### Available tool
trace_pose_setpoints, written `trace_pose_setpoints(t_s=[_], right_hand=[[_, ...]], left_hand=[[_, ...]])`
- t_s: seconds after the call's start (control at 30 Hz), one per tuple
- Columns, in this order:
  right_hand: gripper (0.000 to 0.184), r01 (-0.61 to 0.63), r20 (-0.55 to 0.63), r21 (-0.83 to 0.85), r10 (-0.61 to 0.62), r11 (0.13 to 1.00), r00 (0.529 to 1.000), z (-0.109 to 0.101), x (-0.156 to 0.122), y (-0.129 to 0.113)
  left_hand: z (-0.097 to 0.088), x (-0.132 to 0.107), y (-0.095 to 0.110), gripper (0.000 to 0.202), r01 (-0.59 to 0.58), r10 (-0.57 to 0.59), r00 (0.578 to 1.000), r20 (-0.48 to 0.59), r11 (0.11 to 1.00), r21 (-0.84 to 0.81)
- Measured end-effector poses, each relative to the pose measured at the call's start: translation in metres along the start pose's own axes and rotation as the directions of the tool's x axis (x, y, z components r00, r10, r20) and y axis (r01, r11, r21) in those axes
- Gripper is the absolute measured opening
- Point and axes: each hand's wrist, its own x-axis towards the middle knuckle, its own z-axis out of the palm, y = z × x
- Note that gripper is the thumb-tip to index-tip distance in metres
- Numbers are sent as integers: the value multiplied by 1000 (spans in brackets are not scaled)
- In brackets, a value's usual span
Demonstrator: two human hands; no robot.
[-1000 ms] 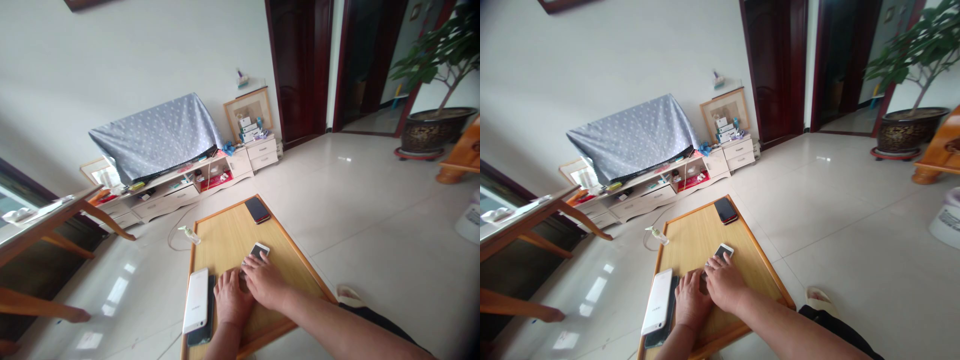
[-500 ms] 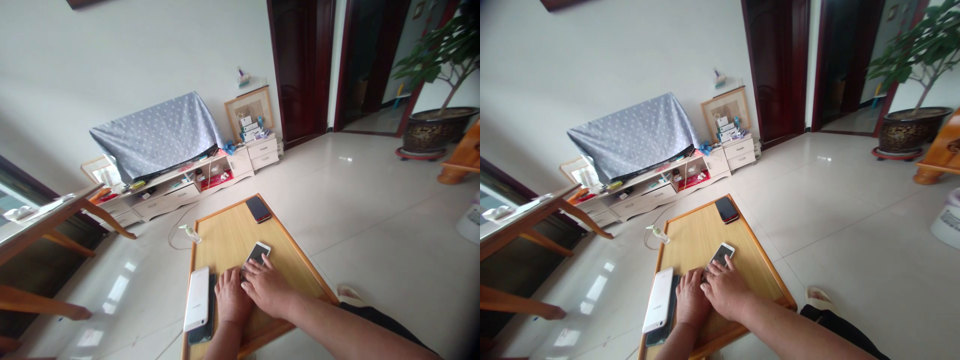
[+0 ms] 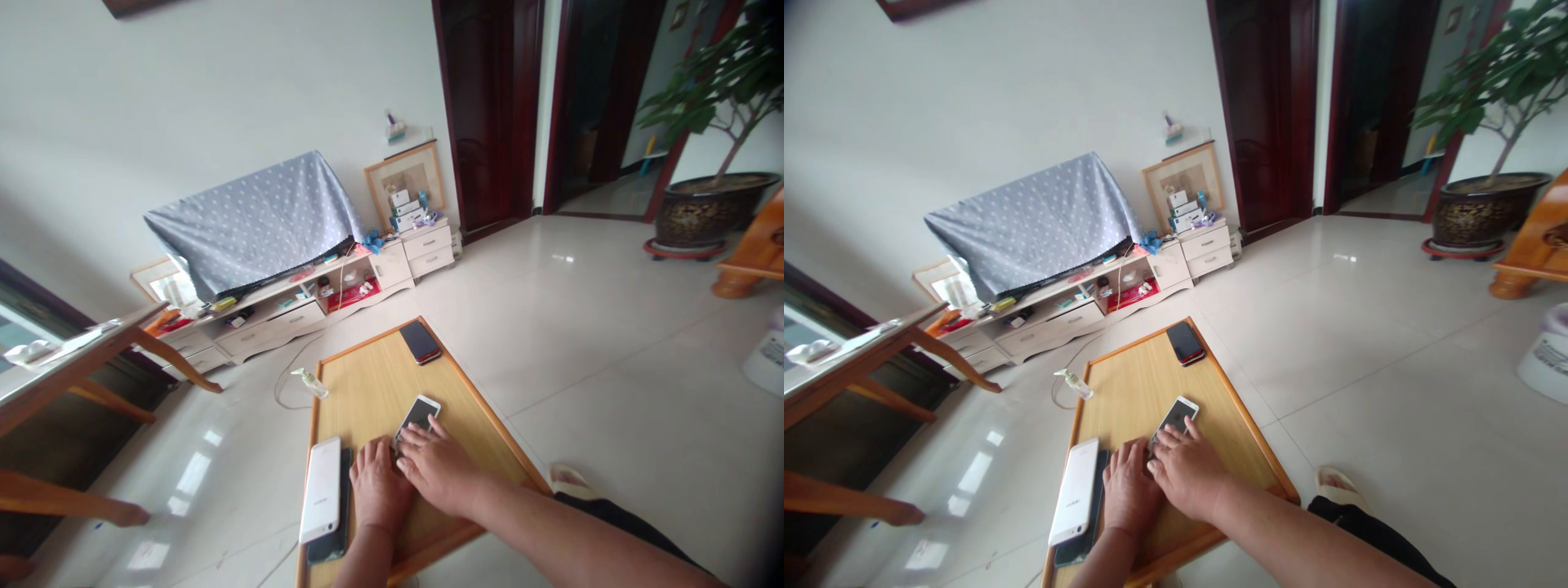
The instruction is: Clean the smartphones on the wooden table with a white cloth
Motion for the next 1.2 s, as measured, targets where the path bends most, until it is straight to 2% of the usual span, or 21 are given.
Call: trace_pose_setpoints(t_s=[0.13, 0.2, 0.27, 0.33, 0.43, 0.5, 0.67, 0.73, 0.87, 0.93, 1.1, 1.2], right_hand=[[50, -153, -70, -50, 150, 987, 986, -15, 11, 20], [50, -184, -90, -58, 179, 981, 980, -15, 12, 21], [51, -154, -72, -38, 151, 987, 986, -9, 6, 13], [51, -73, -30, -5, 73, 997, 997, -2, -2, 1], [51, 24, 21, 31, -25, 999, 999, -1, -7, -6], [49, -9, 12, 24, 8, 1000, 1000, -8, -4, 1], [48, -174, -73, -52, 170, 983, 983, -21, 9, 25], [49, -168, -61, -41, 165, 985, 984, -17, 5, 21], [51, -26, 3, 37, 25, 999, 1000, -6, -8, 2], [49, 5, 9, 50, -6, 999, 1000, -8, -9, 2], [46, -135, -58, -7, 134, 991, 989, -24, 4, 26], [48, -143, -54, -9, 142, 990, 988, -20, 1, 22]], left_hand=[[-3, -1, 5, 48, -5, 5, 999, -34, 1000, 7], [-1, -1, 4, 51, -14, 14, 999, -30, 1000, 0], [1, 0, 0, 44, -9, 9, 999, -31, 1000, -4], [4, 1, -3, 36, -11, 11, 1000, -16, 1000, -11], [5, 1, -5, 38, -17, 17, 1000, 3, 1000, -12], [4, 1, -3, 37, -12, 12, 1000, -14, 1000, -2], [2, 0, 3, 51, -16, 16, 999, -35, 1000, 5], [3, 0, 1, 47, -19, 19, 999, -43, 1000, 2], [7, 1, -3, 38, -15, 15, 1000, -19, 1000, -7], [8, 1, -3, 39, -13, 13, 1000, -16, 1000, -6], [6, 1, 1, 51, -21, 22, 999, -45, 1000, 4], [6, 1, 0, 47, -19, 19, 999, -49, 1000, -5]])
